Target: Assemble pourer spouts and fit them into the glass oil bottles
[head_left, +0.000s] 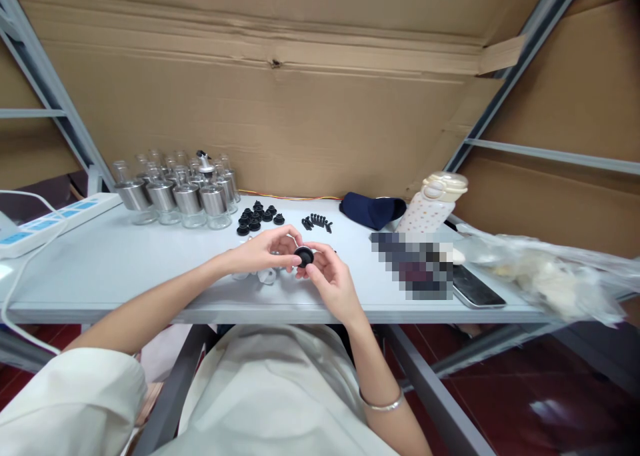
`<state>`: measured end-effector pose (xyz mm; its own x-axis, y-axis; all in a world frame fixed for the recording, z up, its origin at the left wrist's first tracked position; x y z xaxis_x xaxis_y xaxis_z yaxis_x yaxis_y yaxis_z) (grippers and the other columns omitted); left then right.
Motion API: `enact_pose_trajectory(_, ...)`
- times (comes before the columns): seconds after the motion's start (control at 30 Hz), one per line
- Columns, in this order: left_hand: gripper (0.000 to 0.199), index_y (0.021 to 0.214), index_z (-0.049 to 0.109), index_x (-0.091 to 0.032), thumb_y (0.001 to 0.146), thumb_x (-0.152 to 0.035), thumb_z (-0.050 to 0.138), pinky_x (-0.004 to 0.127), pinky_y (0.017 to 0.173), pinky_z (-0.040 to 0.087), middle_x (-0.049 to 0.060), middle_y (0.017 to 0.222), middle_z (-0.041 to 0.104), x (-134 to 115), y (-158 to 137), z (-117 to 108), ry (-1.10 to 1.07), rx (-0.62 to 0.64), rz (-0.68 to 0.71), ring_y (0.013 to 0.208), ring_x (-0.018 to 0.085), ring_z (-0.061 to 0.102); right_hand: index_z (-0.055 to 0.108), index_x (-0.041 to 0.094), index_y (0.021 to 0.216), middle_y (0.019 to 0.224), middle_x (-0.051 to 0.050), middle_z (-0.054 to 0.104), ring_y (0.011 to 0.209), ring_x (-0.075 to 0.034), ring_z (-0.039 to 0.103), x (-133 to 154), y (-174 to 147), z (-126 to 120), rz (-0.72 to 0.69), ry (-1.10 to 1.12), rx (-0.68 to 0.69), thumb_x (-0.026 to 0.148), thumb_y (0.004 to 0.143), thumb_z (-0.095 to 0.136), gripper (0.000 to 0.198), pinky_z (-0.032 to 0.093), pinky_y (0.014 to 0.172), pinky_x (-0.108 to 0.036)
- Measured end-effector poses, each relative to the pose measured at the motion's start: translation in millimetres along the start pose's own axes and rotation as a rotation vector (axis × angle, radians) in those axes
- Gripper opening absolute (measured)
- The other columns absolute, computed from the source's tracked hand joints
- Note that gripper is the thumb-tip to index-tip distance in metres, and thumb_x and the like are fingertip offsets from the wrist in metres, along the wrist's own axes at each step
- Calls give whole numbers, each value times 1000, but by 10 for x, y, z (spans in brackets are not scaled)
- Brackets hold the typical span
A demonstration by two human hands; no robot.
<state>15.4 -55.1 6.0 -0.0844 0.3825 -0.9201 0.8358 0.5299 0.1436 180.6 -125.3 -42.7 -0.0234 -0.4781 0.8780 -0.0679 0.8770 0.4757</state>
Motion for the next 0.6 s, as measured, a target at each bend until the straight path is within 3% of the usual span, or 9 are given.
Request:
enact_pose_trajectory(0.3, 25, 100, 45, -20, 83, -30, 60, 26, 69, 42, 0, 82, 60, -33, -11, 2, 99, 27, 25, 72, 12, 56, 52, 21, 106, 74, 0, 64, 69, -16, 65, -24, 0, -1, 17, -16, -21, 27, 82, 56, 25, 50, 68, -29)
enact_pose_trajectory(0.6, 25, 93, 44, -19, 82, -35, 59, 25, 68, 41, -1, 78, 56, -47, -25, 0, 221, 36, 91, 72, 13, 53, 48, 21, 98, 75, -1, 62, 68, -16, 62, -18, -6, 12, 68, -40, 31, 26, 80, 55, 20, 50, 65, -30)
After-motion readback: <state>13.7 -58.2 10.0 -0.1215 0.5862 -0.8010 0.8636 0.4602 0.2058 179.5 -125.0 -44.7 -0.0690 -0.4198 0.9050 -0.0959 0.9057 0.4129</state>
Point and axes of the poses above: each hand's wrist, its own y-axis towards the middle knuckle, its own z-axis out of the palm, x = y × z, the point moved 1 cm from there along y, towards the middle knuckle
